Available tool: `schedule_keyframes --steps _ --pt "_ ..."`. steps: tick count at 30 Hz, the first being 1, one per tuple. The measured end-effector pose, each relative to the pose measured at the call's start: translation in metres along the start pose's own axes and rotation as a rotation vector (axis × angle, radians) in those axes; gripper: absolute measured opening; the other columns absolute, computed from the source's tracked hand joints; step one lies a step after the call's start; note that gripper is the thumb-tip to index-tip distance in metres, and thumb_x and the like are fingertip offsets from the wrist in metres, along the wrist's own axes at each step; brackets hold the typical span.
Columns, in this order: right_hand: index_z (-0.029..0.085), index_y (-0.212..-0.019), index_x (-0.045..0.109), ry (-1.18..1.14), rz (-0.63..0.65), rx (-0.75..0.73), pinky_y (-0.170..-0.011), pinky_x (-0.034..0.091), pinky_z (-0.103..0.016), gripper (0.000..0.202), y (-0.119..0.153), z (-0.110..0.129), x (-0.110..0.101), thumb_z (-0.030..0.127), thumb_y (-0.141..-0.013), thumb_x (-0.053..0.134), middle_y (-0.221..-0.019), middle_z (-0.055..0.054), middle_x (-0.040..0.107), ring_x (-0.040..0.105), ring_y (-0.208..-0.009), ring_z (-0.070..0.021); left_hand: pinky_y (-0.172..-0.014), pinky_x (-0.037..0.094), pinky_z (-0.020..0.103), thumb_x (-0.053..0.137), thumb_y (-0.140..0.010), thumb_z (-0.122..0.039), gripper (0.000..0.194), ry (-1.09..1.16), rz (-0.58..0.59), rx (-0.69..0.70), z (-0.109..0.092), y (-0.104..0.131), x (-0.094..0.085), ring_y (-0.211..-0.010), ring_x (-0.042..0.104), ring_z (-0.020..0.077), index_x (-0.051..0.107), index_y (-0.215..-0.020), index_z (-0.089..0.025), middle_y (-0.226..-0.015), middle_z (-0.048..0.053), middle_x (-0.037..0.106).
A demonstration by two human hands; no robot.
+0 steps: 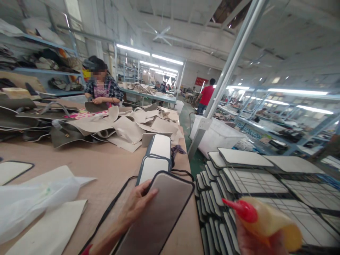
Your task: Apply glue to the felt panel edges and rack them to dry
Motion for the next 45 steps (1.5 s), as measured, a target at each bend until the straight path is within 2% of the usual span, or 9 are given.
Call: schedule_keyframes --steps 4,7,12,16,21,27,34,38,45 --pt "0.031 -0.113 0.06 0.052 0.141 -0.142 -0.074 0.057 -0.028 0.049 0.001 0.031 0.023 0.04 -0.067 0.074 -0.123 0.002 0.059 0.057 -0.11 -0.0192 -0.09 0.043 0.029 0.062 -0.077 -0.032 0.041 -0.201 0.291 0.124 -0.058 0.004 0.029 -0.104 0.058 0.0233 0.064 -0.115 -0.016 -0.112 0.006 0.067" --pt "0.03 -0.112 0.061 0.089 0.31 -0.25 -0.089 0.05 -0.032 0.056 0.003 0.056 0.039 0.041 -0.06 0.079 -0.116 0.001 0.063 0.056 -0.11 -0.0194 -0.085 0.044 0.026 0.059 -0.079 -0.025 0.036 -0.345 0.579 0.157 -0.091 0.012 0.053 -0.097 0.059 0.0213 0.066 -0.112 -0.015 -0.107 0.004 0.069" --pt "0.028 -0.1 0.066 0.186 0.485 -0.324 -0.099 0.04 -0.048 0.051 0.003 0.08 0.046 0.04 -0.053 0.081 -0.101 -0.004 0.069 0.061 -0.101 -0.026 -0.071 0.044 0.019 0.059 -0.079 -0.019 0.034 -0.448 0.986 0.14 -0.116 0.029 0.085 -0.083 0.06 0.0172 0.067 -0.111 -0.012 -0.094 0.002 0.07" --pt "0.028 -0.094 0.068 0.238 0.616 -0.301 -0.093 0.045 -0.049 0.044 0.009 0.083 0.05 0.036 -0.053 0.081 -0.09 -0.004 0.071 0.066 -0.087 -0.0268 -0.076 0.045 0.02 0.062 -0.077 -0.019 0.037 -0.464 1.168 0.122 -0.127 0.039 0.101 -0.085 0.06 0.0183 0.066 -0.112 -0.007 -0.099 0.006 0.07" --pt "0.028 -0.095 0.068 0.302 0.752 -0.191 -0.091 0.047 -0.046 0.04 0.016 0.08 0.059 0.035 -0.057 0.08 -0.084 -0.003 0.071 0.066 -0.088 -0.0276 -0.074 0.046 0.017 0.064 -0.076 -0.016 0.039 -0.496 1.295 0.151 -0.139 0.047 0.112 -0.085 0.063 0.018 0.066 -0.113 -0.006 -0.099 0.006 0.071" --pt "0.029 -0.101 0.065 0.293 0.908 -0.129 -0.092 0.047 -0.044 0.05 0.016 0.074 0.072 0.034 -0.054 0.081 -0.082 -0.002 0.071 0.067 -0.086 -0.0273 -0.075 0.049 0.02 0.066 -0.075 -0.018 0.04 -0.48 1.381 0.123 -0.14 0.053 0.117 -0.087 0.065 0.0214 0.066 -0.113 -0.006 -0.097 0.007 0.071" --pt "0.029 -0.098 0.066 0.372 0.813 -0.098 -0.088 0.049 -0.044 0.046 0.022 0.073 0.069 0.032 -0.054 0.079 -0.086 -0.003 0.071 0.064 -0.092 -0.0288 -0.08 0.048 0.021 0.066 -0.074 -0.015 0.041 -0.482 1.406 0.102 -0.141 0.056 0.115 -0.092 0.064 0.023 0.065 -0.114 -0.006 -0.1 0.008 0.071" --pt "0.027 -0.092 0.067 0.371 0.848 -0.096 -0.087 0.048 -0.05 0.046 0.02 0.069 0.07 0.04 -0.05 0.08 -0.08 -0.005 0.07 0.064 -0.092 -0.0321 -0.08 0.048 0.023 0.067 -0.072 -0.013 0.04 -0.447 1.376 0.045 -0.143 0.055 0.11 -0.09 0.065 0.0243 0.068 -0.111 -0.007 -0.097 0.008 0.072" --pt "0.027 -0.088 0.068 0.337 0.808 -0.196 -0.085 0.048 -0.053 0.043 0.008 0.065 0.064 0.039 -0.048 0.079 -0.083 -0.006 0.07 0.063 -0.092 -0.0337 -0.078 0.048 0.021 0.068 -0.071 -0.015 0.037 -0.415 1.342 0.036 -0.15 0.053 0.104 -0.088 0.064 0.0221 0.07 -0.107 -0.01 -0.092 0.004 0.072"
Point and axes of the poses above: each hand's wrist, its own y-axis away from the middle knuckle, its own x-axis out of the palm, z = x × y, the point moved 5 cm from there along -y, towards the middle knuckle
